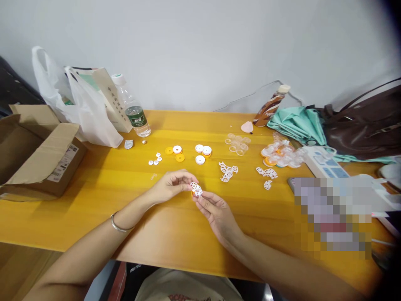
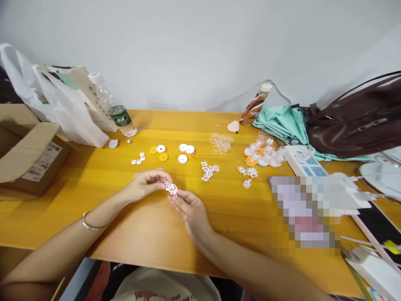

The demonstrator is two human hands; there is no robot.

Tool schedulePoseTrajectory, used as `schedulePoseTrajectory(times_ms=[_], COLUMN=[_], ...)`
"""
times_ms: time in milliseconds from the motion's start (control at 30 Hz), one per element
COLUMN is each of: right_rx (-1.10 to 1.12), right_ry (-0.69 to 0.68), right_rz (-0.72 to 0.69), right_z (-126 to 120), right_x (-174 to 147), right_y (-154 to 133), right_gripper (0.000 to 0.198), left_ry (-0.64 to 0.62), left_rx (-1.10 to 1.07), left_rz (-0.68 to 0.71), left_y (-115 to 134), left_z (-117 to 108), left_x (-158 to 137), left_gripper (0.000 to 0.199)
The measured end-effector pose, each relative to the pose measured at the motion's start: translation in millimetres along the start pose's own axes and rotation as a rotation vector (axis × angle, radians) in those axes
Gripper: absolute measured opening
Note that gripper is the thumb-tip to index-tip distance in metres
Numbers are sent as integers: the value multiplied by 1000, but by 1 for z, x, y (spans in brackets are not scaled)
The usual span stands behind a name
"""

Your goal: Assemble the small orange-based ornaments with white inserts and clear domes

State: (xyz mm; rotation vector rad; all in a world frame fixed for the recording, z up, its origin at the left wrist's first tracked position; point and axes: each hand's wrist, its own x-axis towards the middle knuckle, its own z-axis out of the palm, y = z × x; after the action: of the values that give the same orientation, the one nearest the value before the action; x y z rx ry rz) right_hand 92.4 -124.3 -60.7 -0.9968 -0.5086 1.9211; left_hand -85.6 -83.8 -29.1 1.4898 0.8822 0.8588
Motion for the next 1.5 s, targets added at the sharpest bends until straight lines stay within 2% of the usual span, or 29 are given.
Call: schedulePoseTrajectory(times_ms=[167, 533, 767, 1100, 1333, 1500], right_rx=[-9, -47, -82, -107, -277, -346], right_ry=[-20, -16, -21, -27, -66, -74], right_rz=[-1, -22, -42, -45, -18, -89], right_z=[1, 3, 1, 2, -1, -4], right_x=[-2, -4, -4, -5, 4, 9], right_y=[0, -3, -2, -5, -22, -22], right_gripper=[21, 21, 22, 22, 23, 22], left_ry=[-45, -100, -124, -108, -141, -29], left_rx=[233, 264, 314, 261, 407, 271], left_rz=[133, 209, 100, 42, 114, 75], left_y=[1, 1, 1, 5, 12, 8], left_z=[1, 0, 0, 2, 3, 12], left_x=[1, 0, 0, -5, -5, -5], left_gripper=[15, 17, 18, 19, 22, 23])
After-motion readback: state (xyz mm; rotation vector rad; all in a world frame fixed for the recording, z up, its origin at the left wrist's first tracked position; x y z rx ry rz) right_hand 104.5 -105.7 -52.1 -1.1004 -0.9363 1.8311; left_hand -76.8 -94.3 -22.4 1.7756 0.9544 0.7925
